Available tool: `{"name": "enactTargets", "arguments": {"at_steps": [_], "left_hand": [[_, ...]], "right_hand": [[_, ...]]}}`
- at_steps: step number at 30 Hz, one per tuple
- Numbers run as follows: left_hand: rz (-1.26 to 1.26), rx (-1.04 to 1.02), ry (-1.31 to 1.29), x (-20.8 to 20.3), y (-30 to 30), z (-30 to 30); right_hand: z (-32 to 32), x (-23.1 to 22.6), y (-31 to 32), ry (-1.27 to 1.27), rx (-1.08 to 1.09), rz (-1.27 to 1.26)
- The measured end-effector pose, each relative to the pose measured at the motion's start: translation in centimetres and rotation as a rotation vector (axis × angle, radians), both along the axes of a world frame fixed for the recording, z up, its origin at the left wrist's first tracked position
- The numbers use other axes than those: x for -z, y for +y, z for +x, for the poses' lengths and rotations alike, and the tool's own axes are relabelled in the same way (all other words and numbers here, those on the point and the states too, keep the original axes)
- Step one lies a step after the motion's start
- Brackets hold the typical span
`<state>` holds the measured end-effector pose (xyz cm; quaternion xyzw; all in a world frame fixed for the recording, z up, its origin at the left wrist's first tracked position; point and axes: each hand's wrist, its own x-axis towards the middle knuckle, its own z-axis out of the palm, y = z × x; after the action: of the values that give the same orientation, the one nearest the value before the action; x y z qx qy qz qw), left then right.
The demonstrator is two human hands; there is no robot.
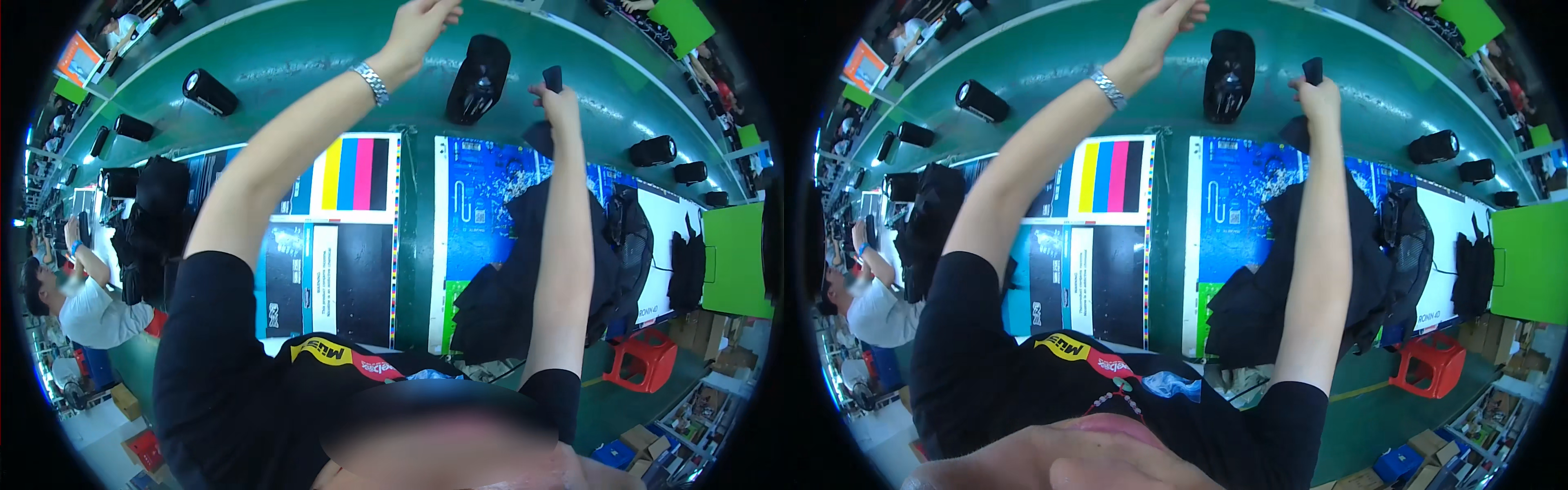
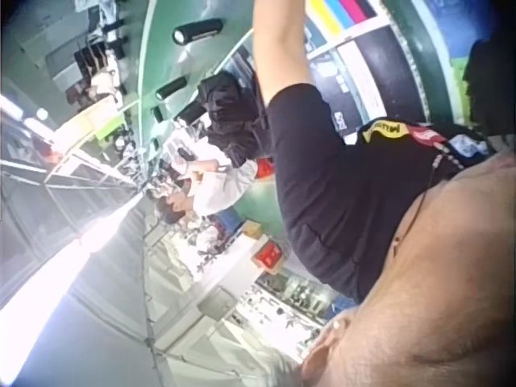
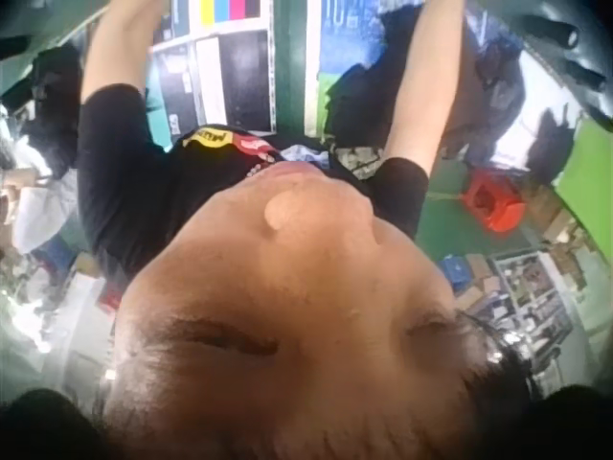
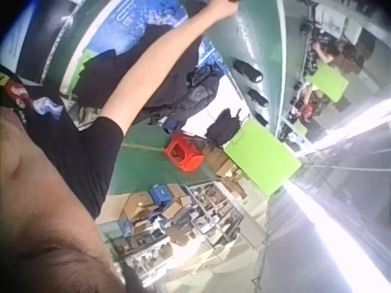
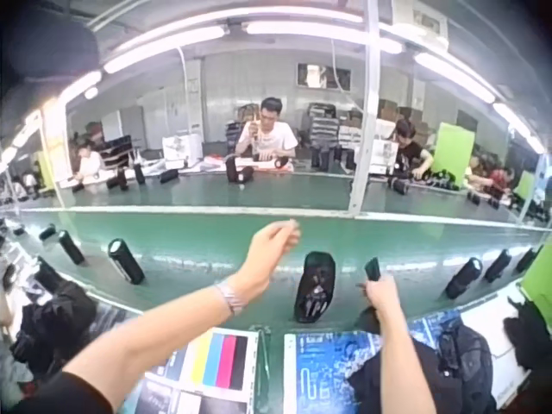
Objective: The person holds several black fabric items by hand, turning them over and aligning them against the side of a black cylindrical component on the workstation.
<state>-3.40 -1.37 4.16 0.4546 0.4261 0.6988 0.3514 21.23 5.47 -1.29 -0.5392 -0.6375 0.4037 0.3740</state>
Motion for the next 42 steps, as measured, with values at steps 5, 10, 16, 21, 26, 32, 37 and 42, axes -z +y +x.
{"name": "enactTargets", "arguments": {"at_steps": [5, 10, 16, 21, 26, 32, 37, 42], "left_hand": [[-0.155, 0.198, -0.410, 4.7, 1.5, 6.3], [-0.073, 0.179, -0.307, 8.0, 0.8, 6.7], [-0.078, 0.016, -0.309, 11.2, 1.7, 7.5], [-0.216, -0.132, -0.157, 10.6, 2.9, 8.0], [-0.211, -0.041, 0.010, 8.1, -3.0, 3.2], [-0.286, 0.136, 0.167, 3.8, -15.9, 0.2], [-0.278, 0.203, 0.078, 2.6, -23.7, 1.1], [-0.167, -0.145, 0.097, 3.6, -28.9, -5.3]], "right_hand": [[-8.8, 0.5, 1.3, 0.666, 0.159, -0.034], [-9.0, 2.9, -0.8, 0.779, 0.114, -0.108], [-8.4, 7.8, 1.1, 0.838, 0.115, -0.097], [-6.6, 6.7, 1.8, 0.826, 0.214, -0.090], [2.6, 3.8, -1.5, 0.858, 0.352, -0.133], [-2.4, -4.5, -14.2, 1.039, -0.279, -0.211], [-11.3, -3.8, -23.1, 0.852, -0.445, -0.290], [-16.7, -3.1, -28.8, 0.905, -0.661, -0.551]]}}
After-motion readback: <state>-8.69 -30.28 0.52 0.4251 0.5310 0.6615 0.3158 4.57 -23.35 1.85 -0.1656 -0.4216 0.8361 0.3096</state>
